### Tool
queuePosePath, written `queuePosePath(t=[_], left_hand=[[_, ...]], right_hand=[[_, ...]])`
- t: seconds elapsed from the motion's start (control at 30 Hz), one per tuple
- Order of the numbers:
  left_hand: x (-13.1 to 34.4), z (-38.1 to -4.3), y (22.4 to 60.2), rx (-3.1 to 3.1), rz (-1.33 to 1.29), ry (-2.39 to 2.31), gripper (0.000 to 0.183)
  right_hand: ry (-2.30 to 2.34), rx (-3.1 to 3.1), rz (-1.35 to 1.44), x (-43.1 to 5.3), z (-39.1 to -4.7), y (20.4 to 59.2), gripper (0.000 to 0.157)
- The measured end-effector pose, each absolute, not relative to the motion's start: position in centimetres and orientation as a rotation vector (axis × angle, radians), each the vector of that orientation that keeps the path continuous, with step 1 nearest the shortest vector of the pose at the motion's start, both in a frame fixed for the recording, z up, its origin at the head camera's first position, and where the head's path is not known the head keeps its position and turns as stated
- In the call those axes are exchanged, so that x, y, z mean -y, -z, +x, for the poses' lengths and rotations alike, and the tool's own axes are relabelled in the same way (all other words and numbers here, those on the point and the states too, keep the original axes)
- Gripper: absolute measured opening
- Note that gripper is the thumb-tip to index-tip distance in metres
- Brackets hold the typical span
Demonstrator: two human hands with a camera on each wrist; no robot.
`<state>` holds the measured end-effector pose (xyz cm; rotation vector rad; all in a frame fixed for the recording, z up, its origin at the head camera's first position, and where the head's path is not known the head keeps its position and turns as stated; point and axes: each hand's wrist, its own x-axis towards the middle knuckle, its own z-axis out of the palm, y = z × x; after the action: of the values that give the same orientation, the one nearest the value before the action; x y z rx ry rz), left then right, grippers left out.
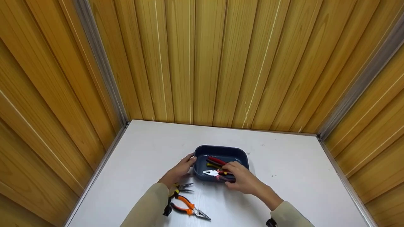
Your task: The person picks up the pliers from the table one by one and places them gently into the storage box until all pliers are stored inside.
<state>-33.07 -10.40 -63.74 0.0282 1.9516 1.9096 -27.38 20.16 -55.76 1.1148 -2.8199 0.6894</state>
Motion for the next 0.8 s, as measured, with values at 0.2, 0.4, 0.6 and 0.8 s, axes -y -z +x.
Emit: queuePosePath(t=[0.2, 0.4, 0.6, 0.8], left_hand=[[10.5, -33.2, 63.9, -1.971, 0.019, -1.882, 0.065], [10.3, -33.2, 63.7, -1.979, 0.003, -1.873, 0.061], [10.3, -33.1, 63.5, -1.979, 0.027, -1.880, 0.063], [10.3, -33.0, 63.4, -1.975, 0.012, -1.875, 0.063]], right_hand=[[-0.705, 2.827, 1.104, -20.2, -27.8, 55.6, 0.050], [-0.699, 2.853, 1.078, -20.0, -28.2, 55.4, 0.050], [-0.728, 2.842, 1.062, -19.8, -28.6, 55.4, 0.050], [-0.740, 2.865, 1.047, -19.7, -29.2, 55.4, 0.050]])
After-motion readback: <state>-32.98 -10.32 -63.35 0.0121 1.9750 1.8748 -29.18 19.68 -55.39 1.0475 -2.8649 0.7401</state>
